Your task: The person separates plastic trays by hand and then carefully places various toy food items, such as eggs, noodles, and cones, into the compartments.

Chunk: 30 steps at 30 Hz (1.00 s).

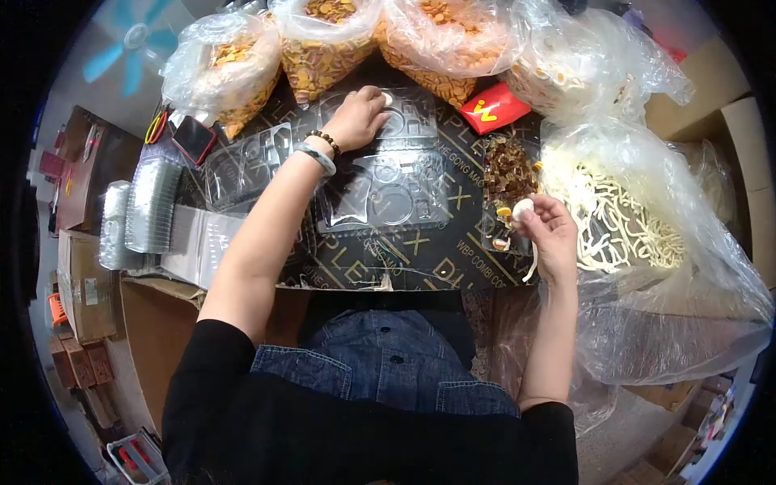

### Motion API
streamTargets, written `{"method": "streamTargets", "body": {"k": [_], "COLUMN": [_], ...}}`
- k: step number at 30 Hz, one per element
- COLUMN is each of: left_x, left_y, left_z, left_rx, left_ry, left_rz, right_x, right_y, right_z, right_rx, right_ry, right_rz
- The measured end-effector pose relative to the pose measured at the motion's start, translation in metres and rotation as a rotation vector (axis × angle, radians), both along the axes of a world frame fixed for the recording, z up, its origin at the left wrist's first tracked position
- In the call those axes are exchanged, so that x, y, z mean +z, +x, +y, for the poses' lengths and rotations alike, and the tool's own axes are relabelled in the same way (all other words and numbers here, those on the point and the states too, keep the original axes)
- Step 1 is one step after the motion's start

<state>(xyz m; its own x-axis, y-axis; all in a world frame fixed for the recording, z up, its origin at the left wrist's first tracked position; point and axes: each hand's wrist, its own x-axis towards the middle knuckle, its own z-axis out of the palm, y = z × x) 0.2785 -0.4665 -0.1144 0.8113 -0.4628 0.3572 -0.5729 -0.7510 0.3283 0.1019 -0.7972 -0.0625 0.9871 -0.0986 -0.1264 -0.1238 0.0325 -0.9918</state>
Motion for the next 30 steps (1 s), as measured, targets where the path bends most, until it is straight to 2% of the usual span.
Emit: {"method": "streamTargets", "body": {"k": [1, 2, 4, 5, 9, 11, 14, 16, 17, 21, 23, 26, 27, 28, 30], "left_x": [0.01, 0.013, 0.017, 0.017, 0.042, 0.049, 0.041, 0.039, 0.039, 0.032, 0.045, 0.03, 0.03, 0.031, 0.033], "left_y": [-0.004, -0.009, -0.018, -0.028, -0.1, -0.132, -0.153, -0.158, -0.16, -0.164, -0.17, -0.163, -0.163, -0.161, -0.161], "left_z": [0.002, 0.005, 0.013, 0.016, 0.028, 0.026, 0.023, 0.022, 0.02, 0.012, 0.001, -0.008, -0.011, -0.011, -0.011], "left_rx": [-0.006, -0.004, -0.079, -0.06, -0.094, -0.137, -0.21, -0.179, -0.172, -0.173, -0.073, -0.127, -0.101, -0.106, -0.097], "left_ry": [0.013, 0.012, -0.221, -0.229, -0.125, -0.106, -0.091, -0.118, -0.139, -0.191, -0.159, -0.007, 0.1, 0.098, 0.177], "left_rz": [0.117, 0.122, 0.181, 0.089, 0.238, 0.258, 0.209, 0.29, 0.36, 0.261, 0.182, 0.098, 0.128, 0.123, 0.078], "right_x": [0.009, 0.014, 0.011, 0.012, 0.012, -0.007, -0.01, -0.027, -0.033, -0.045, -0.045, -0.041, -0.023, -0.006, 0.037], "right_y": [0.004, 0.008, 0.023, 0.029, 0.06, 0.081, 0.085, 0.084, 0.083, 0.079, 0.077, 0.076, 0.077, 0.085, 0.114], "right_z": [0.013, 0.026, 0.05, 0.067, 0.12, 0.136, 0.155, 0.158, 0.16, 0.166, 0.168, 0.164, 0.156, 0.146, 0.108], "right_rx": [0.093, 0.164, 0.274, 0.304, 0.427, 0.528, 0.459, 0.301, 0.277, 0.219, 0.236, 0.264, 0.357, 0.308, -0.047], "right_ry": [0.104, 0.113, 0.06, -0.013, -0.108, -0.163, -0.71, -1.001, -0.996, -1.18, -1.234, -1.15, -1.028, -0.761, -0.697], "right_rz": [0.032, 0.1, 0.103, 0.044, -0.007, -0.025, -0.133, -0.691, -0.716, -0.886, -0.934, -0.811, -0.687, -0.608, -0.83]}}
